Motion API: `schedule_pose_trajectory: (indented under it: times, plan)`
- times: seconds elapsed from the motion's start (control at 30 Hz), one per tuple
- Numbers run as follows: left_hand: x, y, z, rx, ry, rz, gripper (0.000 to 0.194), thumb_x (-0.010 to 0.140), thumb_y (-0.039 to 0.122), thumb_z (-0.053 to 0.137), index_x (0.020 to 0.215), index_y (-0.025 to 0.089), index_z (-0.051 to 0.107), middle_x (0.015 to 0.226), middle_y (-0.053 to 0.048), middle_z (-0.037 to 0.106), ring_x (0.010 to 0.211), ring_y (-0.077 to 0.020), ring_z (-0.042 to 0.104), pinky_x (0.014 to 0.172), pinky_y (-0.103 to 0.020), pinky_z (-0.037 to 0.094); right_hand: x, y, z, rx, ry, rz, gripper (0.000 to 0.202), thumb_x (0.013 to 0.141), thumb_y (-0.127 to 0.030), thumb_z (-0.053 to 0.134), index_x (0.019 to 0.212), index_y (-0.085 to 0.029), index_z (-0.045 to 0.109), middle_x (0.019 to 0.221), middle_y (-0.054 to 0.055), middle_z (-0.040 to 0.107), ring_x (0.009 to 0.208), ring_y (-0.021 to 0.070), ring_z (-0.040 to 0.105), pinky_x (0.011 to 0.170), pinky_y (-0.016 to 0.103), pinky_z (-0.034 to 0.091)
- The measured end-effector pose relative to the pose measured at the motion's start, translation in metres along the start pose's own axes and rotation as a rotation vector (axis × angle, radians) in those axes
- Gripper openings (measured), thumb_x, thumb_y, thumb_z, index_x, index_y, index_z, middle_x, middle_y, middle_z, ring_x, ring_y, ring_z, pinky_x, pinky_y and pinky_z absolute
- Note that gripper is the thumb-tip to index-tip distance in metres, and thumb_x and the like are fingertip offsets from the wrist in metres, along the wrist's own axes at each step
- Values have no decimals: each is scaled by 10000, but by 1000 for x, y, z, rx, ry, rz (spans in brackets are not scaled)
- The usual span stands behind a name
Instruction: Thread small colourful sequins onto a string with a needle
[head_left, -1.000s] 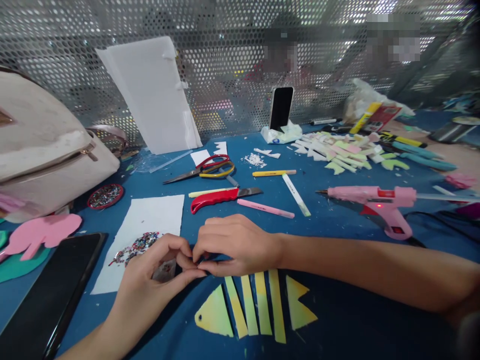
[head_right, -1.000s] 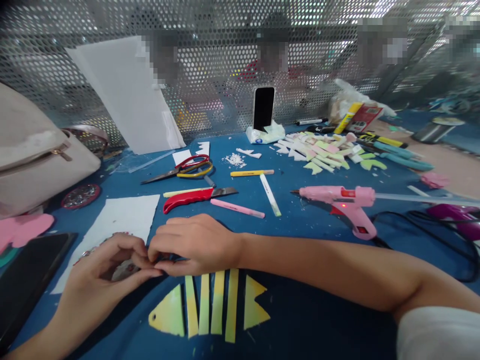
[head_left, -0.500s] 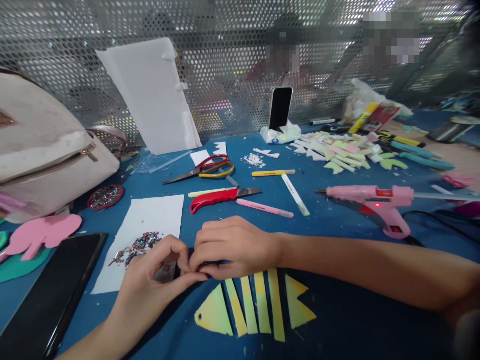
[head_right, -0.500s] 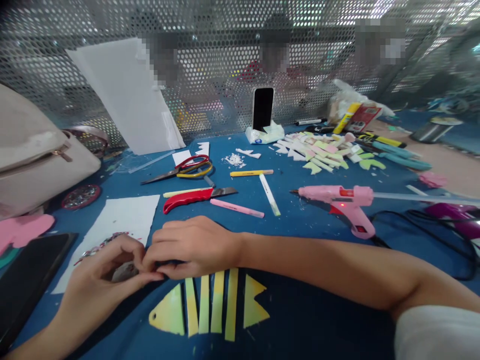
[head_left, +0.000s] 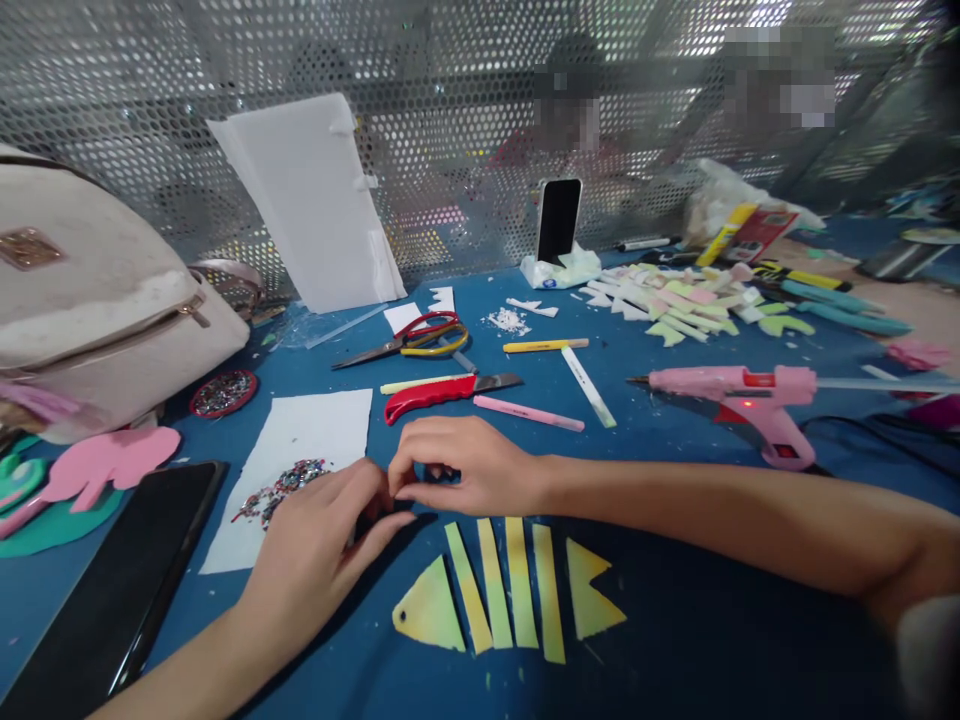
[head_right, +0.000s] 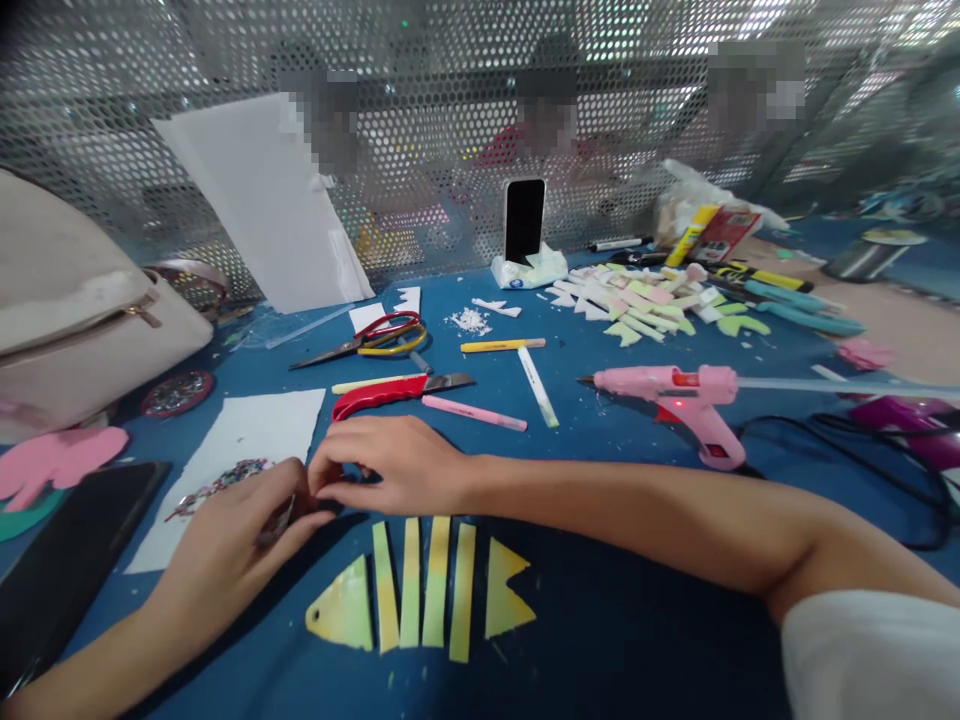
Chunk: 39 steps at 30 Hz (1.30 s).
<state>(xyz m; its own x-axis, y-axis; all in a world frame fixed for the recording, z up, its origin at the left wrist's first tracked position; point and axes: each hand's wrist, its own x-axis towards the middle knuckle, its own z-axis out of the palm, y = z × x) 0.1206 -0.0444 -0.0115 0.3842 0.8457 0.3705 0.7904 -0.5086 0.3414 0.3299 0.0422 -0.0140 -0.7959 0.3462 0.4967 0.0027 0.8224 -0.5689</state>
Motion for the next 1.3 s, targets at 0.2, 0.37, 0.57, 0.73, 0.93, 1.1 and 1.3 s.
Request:
schedule_pose_trajectory:
  times: [0.2, 0.37, 0.57, 0.73, 0.93, 1.1, 1.3]
  plan:
    - [-1, 4, -3, -136, -20, -14, 267, 1032, 210, 435, 786, 212, 539, 702, 30, 560, 595, -127, 537, 583, -238, 380, 0, -3, 1, 66, 57, 15, 53, 917, -123, 598, 940, -161, 627, 895, 1, 636, 746, 92, 548, 684, 200, 435]
    - [-2, 10, -9, -214, 82, 60, 305, 959, 119, 475, 666, 199, 485, 668, 24, 483, 578, -118, 464, 556, -241, 364, 0, -3, 2, 116, 103, 87, 106, 859, -98, 598, 936, -169, 577, 888, -18, 615, 705, 79, 516, 645, 194, 416]
    - [-10, 21, -9, -251, 133, 378, 228, 819, -2, 496, 722, 202, 531, 1160, -85, 686, 1113, -241, 633, 961, -382, 487, 3, 0, 1, 165, 209, 152, 75, 871, -110, 554, 913, -172, 552, 877, -7, 601, 747, 103, 534, 704, 225, 445]
    - [-11, 20, -7, -384, 31, 222, 228, 904, 42, 469, 766, 210, 538, 815, 3, 656, 699, -119, 617, 646, -230, 470, 3, 0, 2, 180, 222, 204, 73, 863, -114, 560, 891, -179, 543, 848, -14, 599, 724, 105, 531, 682, 223, 438]
    - [0, 13, -7, -421, 143, -160, 303, 1008, 236, 468, 714, 208, 540, 738, 14, 588, 614, -115, 545, 566, -231, 409, 2, -4, 2, 165, 173, 164, 90, 869, -97, 563, 917, -173, 565, 883, 1, 614, 743, 108, 542, 693, 221, 446]
    - [-2, 8, 0, -439, 79, -379, 205, 1010, 394, 500, 1151, 256, 559, 686, 68, 504, 524, -125, 474, 488, -224, 381, 0, -6, 2, 122, 123, 108, 69, 888, -117, 574, 921, -177, 584, 880, 4, 627, 751, 110, 562, 675, 211, 451]
    - [-1, 5, 0, -280, -16, -181, 258, 1033, 325, 455, 840, 220, 590, 755, 19, 548, 670, -149, 528, 622, -258, 398, -3, -6, 2, 21, 70, 37, 69, 905, -122, 562, 927, -183, 587, 872, 7, 627, 778, 119, 567, 691, 222, 444]
